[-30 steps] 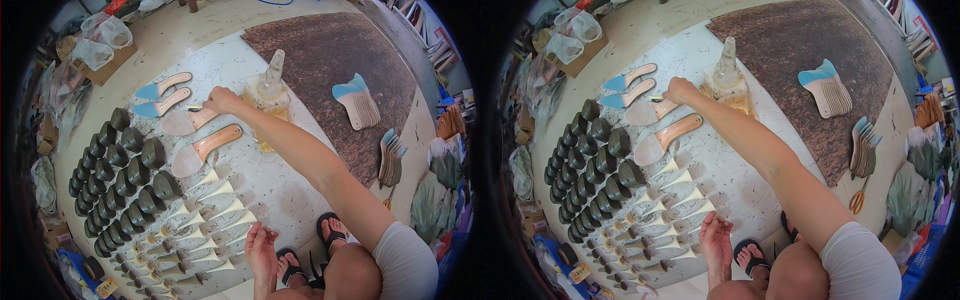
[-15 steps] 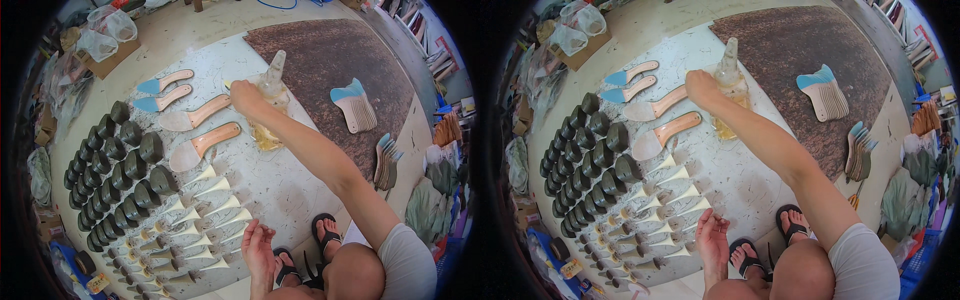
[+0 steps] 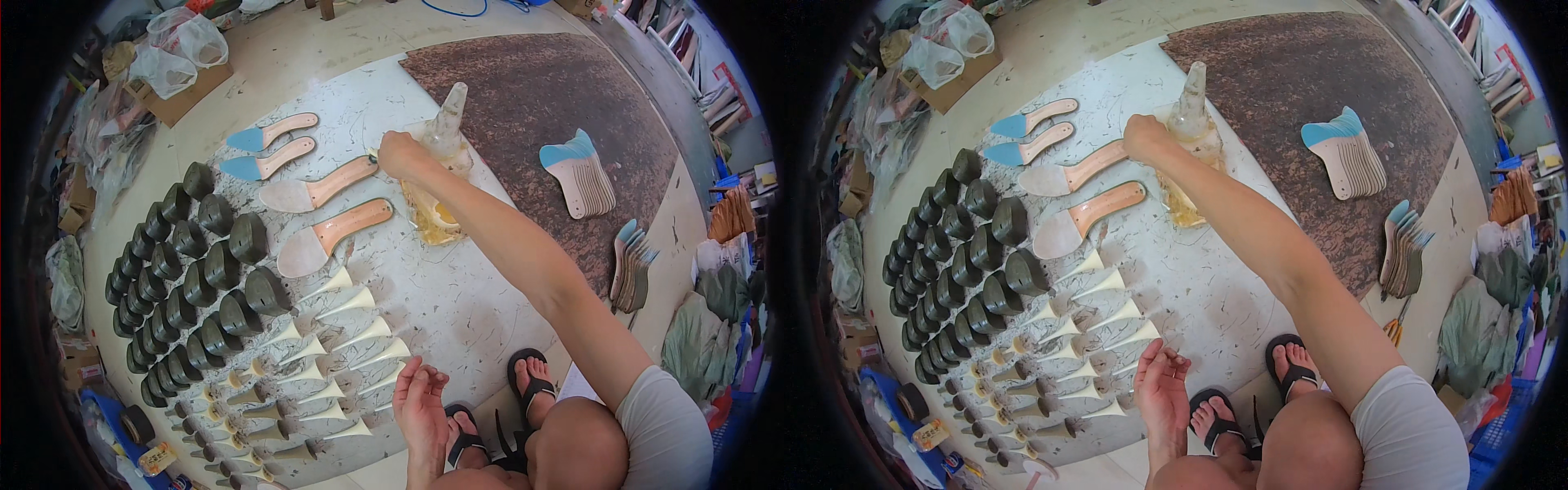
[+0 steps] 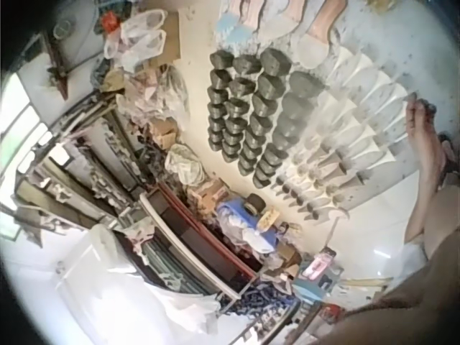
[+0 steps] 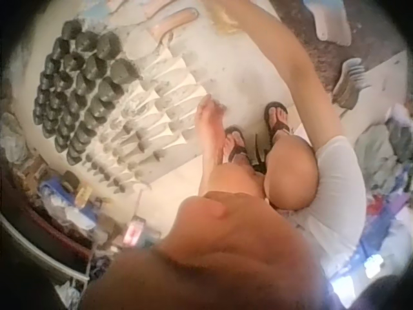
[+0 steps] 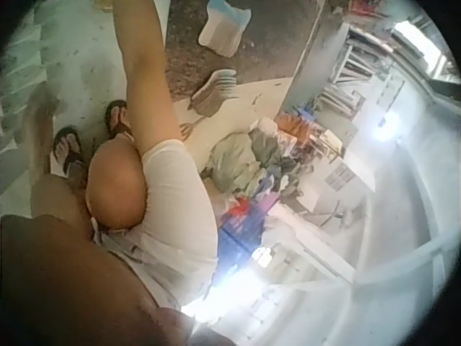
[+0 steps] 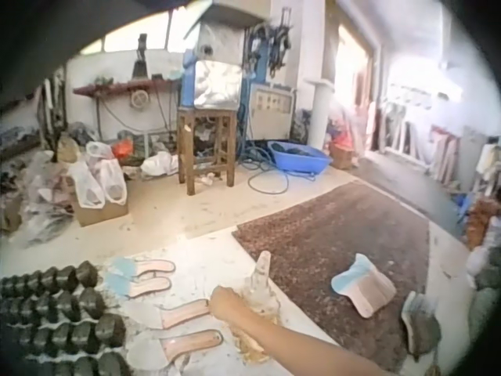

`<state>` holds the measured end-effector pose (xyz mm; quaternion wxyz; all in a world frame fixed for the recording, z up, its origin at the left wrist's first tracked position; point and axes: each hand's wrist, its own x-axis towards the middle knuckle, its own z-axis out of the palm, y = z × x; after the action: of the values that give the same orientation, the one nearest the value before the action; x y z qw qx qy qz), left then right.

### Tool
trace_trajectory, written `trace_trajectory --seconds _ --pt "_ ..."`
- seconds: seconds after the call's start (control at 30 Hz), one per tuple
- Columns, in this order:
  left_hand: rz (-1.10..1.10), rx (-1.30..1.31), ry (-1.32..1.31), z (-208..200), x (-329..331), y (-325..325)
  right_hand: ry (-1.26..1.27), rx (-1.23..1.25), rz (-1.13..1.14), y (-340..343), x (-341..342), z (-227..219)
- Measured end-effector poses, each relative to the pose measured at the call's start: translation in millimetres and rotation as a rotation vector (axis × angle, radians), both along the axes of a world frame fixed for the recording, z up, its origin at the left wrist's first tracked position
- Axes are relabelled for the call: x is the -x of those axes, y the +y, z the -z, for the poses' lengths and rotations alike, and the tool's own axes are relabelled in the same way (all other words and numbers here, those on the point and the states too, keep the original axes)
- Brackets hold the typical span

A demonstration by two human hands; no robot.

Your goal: The person applies adhesive onto shoe insole components using an applicator brush, presses the pieces together by hand, and sets the assembled soles on the floor.

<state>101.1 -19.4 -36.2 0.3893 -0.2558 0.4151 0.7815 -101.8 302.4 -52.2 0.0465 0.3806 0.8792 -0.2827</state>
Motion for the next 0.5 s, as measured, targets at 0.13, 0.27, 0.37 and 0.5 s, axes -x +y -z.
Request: trace_trajectory --seconds 0.13,0.27,0.37,0.5 --pt "0.016 -0.012 -0.006 1.2 1.2 2.8 0.026 0.081 0.094 10.1 1.5 1.7" --pt "-0.001 -0.033 -0.015 -1.2 2.6 0.2 0.168 0.112 0.070 6.5 -18.8 -11.7" --pt "-0.012 -0.032 -0.014 -2.2 3.8 -6.9 0.317 0.098 0.007 -13.5 -76.7 -36.1" --pt "-0.023 0.007 0.034 -7.1 3.2 -12.5 0.178 0.084 0.098 -23.0 -188.8 -55.1"
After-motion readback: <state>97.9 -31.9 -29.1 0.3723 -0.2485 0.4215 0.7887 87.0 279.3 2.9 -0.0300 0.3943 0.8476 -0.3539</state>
